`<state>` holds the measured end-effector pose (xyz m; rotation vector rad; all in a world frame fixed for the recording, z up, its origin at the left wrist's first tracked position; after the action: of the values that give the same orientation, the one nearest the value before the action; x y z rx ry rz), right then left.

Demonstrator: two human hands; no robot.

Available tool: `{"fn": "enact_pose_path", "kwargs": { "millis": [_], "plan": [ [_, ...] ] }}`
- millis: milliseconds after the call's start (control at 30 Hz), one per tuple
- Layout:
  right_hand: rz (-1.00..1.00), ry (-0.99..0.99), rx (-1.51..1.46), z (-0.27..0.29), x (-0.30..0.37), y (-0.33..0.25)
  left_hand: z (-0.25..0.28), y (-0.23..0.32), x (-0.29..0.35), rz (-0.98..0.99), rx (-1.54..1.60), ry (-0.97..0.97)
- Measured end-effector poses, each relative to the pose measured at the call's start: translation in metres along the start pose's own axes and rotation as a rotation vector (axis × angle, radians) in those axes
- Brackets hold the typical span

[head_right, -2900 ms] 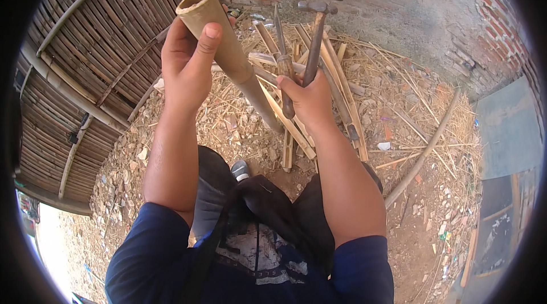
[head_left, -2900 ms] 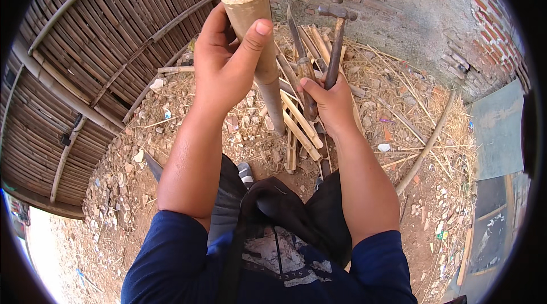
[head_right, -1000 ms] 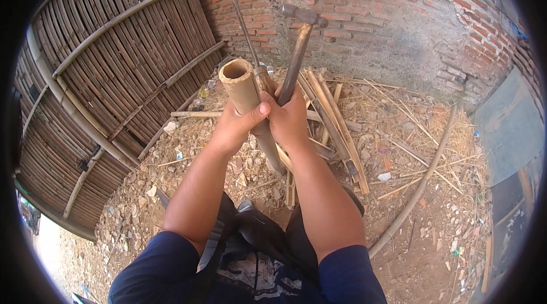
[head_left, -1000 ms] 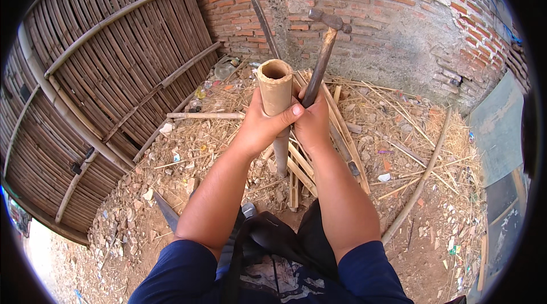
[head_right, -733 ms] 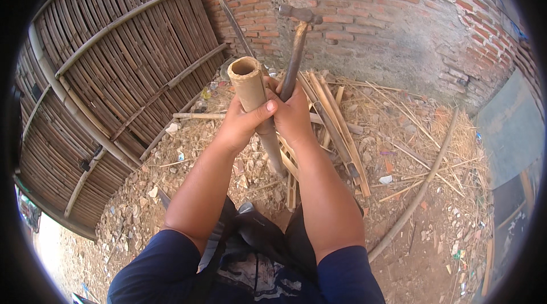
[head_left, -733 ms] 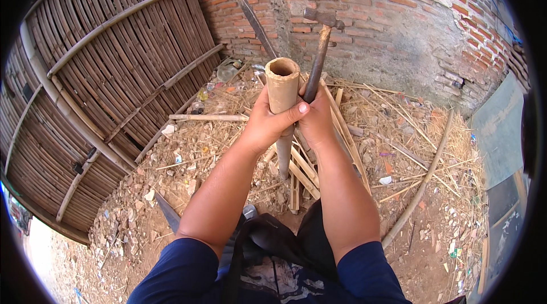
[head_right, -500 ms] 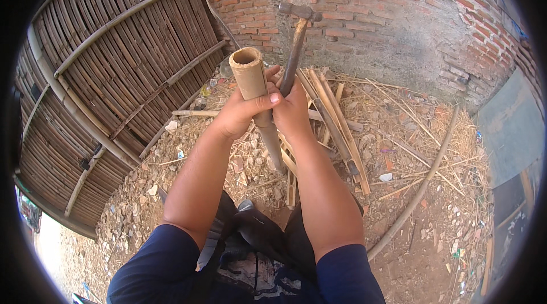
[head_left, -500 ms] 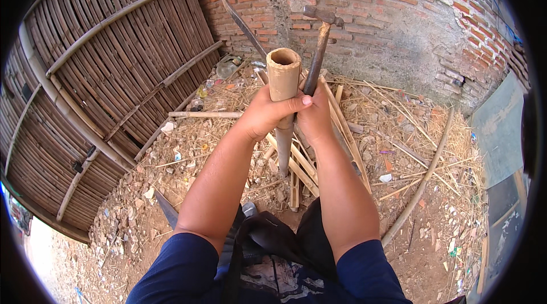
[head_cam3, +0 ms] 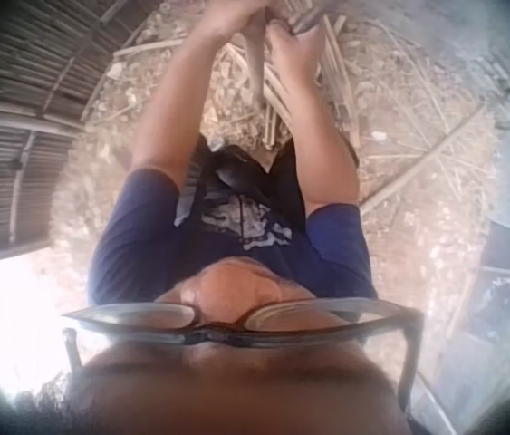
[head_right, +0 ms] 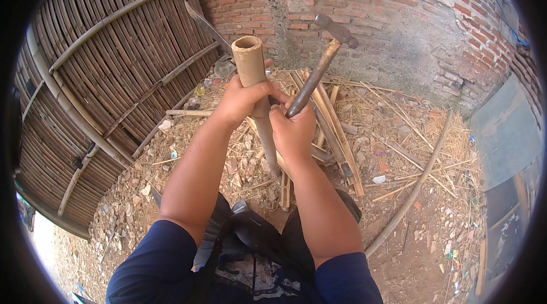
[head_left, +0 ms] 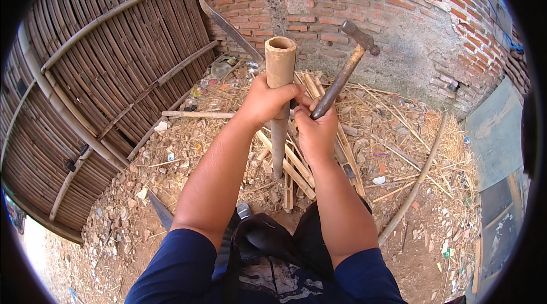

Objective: The person positions a cleaver at the top of a bamboo stalk and strikes the back of the blade with a hammer to split the wood into strips.

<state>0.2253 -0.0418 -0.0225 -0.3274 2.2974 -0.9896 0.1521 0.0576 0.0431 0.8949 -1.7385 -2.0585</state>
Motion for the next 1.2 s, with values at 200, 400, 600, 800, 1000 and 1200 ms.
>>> {"fn": "enact_pose_path", "kwargs": {
  "millis": [200,400,600,800,1000,1200],
  "plan": [
    [0.159,-0.095,0.150,-0.022,0.006,-0.008,0.006,-0.004,-0.007,0.027,-0.100,0.036],
    [0.132,-0.011,0.151,-0.022,0.006,-0.006,-0.013,0.007,-0.006,-0.119,-0.188,-0.143],
    [0.311,0.046,0.138,-0.024,0.014,-0.022,0.039,0.015,-0.037,-0.310,0.126,0.076],
    [0.223,0.050,0.025,-0.005,-0.003,-0.011,0.095,0.029,-0.008,-0.231,-0.432,0.193],
    [0.178,0.101,0.072,-0.008,-0.035,0.017,0.145,0.044,0.081,-0.207,-0.368,0.236],
    [0.191,0.155,0.168,-0.046,-0.039,0.023,0.168,0.066,0.129,-0.251,-0.304,0.184]
  ]
}}
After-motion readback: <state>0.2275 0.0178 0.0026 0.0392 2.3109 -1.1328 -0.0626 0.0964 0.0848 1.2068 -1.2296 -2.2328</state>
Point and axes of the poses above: each hand's wrist, its own x-axis away from the middle knuckle, its own z-axis out of the back of the hand, y = z × x, the point moved 10 cm from there along -x, towards the middle knuckle, and after that the axes turned 5 degrees about y, right-handed, at the moved point
